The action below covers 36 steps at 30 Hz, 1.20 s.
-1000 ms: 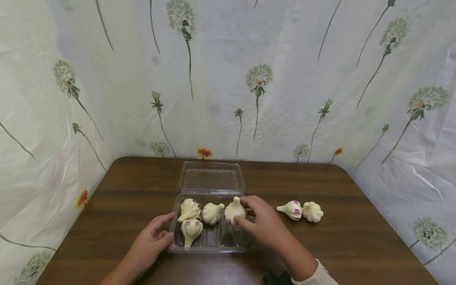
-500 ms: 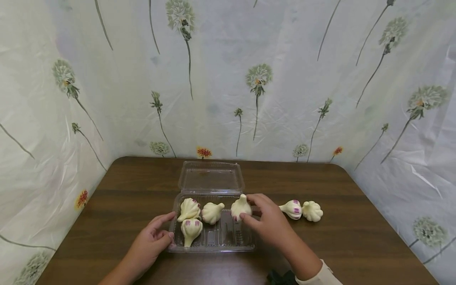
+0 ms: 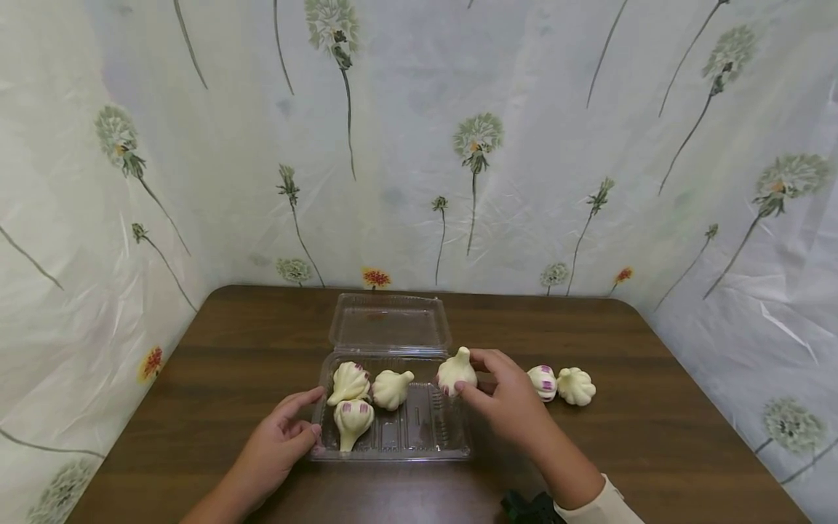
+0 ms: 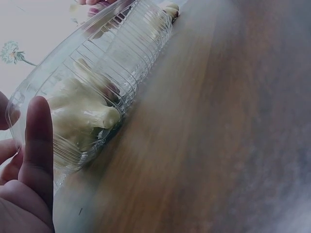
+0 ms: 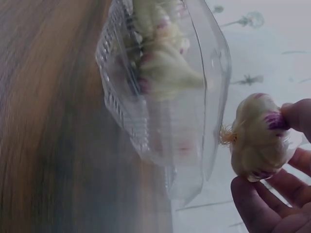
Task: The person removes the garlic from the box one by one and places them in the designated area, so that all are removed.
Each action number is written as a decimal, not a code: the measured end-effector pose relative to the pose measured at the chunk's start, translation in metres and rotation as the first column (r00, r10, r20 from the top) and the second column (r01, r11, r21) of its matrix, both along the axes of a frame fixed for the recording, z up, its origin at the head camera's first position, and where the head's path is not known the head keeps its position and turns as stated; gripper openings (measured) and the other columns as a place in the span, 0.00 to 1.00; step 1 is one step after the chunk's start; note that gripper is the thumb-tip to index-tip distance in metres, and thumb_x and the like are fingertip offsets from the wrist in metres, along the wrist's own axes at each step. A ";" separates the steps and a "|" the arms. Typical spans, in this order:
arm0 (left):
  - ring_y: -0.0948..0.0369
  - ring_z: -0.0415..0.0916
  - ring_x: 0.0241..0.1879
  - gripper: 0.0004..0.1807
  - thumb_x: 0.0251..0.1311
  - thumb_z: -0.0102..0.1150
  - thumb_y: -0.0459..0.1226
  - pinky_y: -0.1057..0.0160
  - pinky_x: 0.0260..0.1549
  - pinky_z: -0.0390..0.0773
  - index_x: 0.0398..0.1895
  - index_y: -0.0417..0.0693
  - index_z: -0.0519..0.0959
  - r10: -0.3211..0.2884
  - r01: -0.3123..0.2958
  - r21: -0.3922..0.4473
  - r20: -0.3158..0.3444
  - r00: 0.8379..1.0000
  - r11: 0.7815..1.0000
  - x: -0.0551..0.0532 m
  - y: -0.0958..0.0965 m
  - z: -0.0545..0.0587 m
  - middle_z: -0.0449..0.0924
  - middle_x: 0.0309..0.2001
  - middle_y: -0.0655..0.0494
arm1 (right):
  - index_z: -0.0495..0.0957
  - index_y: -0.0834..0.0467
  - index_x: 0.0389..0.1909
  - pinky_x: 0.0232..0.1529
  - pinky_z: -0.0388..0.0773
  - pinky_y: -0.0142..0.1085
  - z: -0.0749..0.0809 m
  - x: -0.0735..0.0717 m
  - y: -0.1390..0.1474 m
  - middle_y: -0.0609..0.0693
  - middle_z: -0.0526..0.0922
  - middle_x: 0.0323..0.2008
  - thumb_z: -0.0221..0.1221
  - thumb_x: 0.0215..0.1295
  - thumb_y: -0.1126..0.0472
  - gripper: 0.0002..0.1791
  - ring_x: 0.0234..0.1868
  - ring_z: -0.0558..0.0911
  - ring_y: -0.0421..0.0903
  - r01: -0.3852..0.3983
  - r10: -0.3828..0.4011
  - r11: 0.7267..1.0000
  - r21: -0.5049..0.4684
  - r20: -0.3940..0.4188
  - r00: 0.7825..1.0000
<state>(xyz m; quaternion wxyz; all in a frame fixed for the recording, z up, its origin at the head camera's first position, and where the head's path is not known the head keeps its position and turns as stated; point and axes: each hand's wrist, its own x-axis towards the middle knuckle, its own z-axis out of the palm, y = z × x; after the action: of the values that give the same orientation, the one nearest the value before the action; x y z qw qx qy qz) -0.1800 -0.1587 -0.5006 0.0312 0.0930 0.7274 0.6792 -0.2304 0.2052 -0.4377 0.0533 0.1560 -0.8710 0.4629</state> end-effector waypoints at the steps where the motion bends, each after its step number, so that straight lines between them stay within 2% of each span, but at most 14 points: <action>1: 0.67 0.79 0.31 0.32 0.68 0.61 0.24 0.70 0.30 0.82 0.75 0.35 0.68 0.000 0.000 0.002 -0.001 1.000 1.000 0.000 0.000 0.000 0.65 0.69 0.38 | 0.77 0.61 0.66 0.52 0.87 0.36 0.000 -0.001 0.002 0.58 0.79 0.58 0.70 0.68 0.61 0.27 0.56 0.86 0.57 0.004 -0.004 1.000 0.000 -0.003 1.000; 7: 0.66 0.79 0.31 0.31 0.68 0.61 0.24 0.70 0.30 0.82 0.75 0.35 0.68 0.003 -0.003 0.001 0.001 1.000 1.000 -0.001 0.000 -0.001 0.65 0.69 0.39 | 0.76 0.63 0.66 0.52 0.87 0.39 -0.002 -0.003 0.012 0.59 0.79 0.60 0.70 0.69 0.60 0.27 0.56 0.86 0.58 0.012 -0.012 1.000 -0.004 -0.014 1.000; 14: 0.67 0.77 0.30 0.32 0.68 0.61 0.24 0.70 0.29 0.81 0.75 0.35 0.68 0.002 -0.002 -0.003 -0.003 1.000 1.000 -0.001 0.000 -0.001 0.66 0.68 0.39 | 0.76 0.62 0.66 0.51 0.86 0.33 -0.007 -0.003 0.023 0.58 0.78 0.61 0.70 0.68 0.62 0.27 0.58 0.85 0.56 0.045 -0.045 0.999 0.001 -0.006 0.999; 21: 0.67 0.78 0.31 0.31 0.68 0.61 0.24 0.69 0.30 0.82 0.75 0.35 0.68 0.004 -0.004 -0.004 -0.005 1.000 1.000 -0.001 -0.001 -0.003 0.66 0.68 0.39 | 0.77 0.63 0.64 0.54 0.86 0.41 -0.012 -0.005 0.037 0.57 0.80 0.60 0.70 0.68 0.61 0.26 0.61 0.82 0.56 0.079 -0.076 0.996 0.038 -0.065 0.995; 36: 0.65 0.81 0.32 0.31 0.68 0.60 0.24 0.68 0.32 0.84 0.75 0.37 0.69 0.009 -0.009 -0.014 0.026 1.000 1.000 -0.003 -0.001 -0.003 0.66 0.69 0.41 | 0.74 0.65 0.68 0.57 0.85 0.46 0.002 -0.004 0.064 0.60 0.78 0.61 0.67 0.73 0.55 0.29 0.64 0.79 0.59 0.161 -0.153 0.978 0.130 -0.069 0.986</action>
<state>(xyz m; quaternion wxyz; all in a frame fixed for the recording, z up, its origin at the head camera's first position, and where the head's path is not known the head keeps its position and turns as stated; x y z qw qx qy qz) -0.1825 -0.1600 -0.5035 0.0384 0.0806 0.7318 0.6756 -0.2346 0.2690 -0.4354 0.1045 0.1033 -0.9079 0.3925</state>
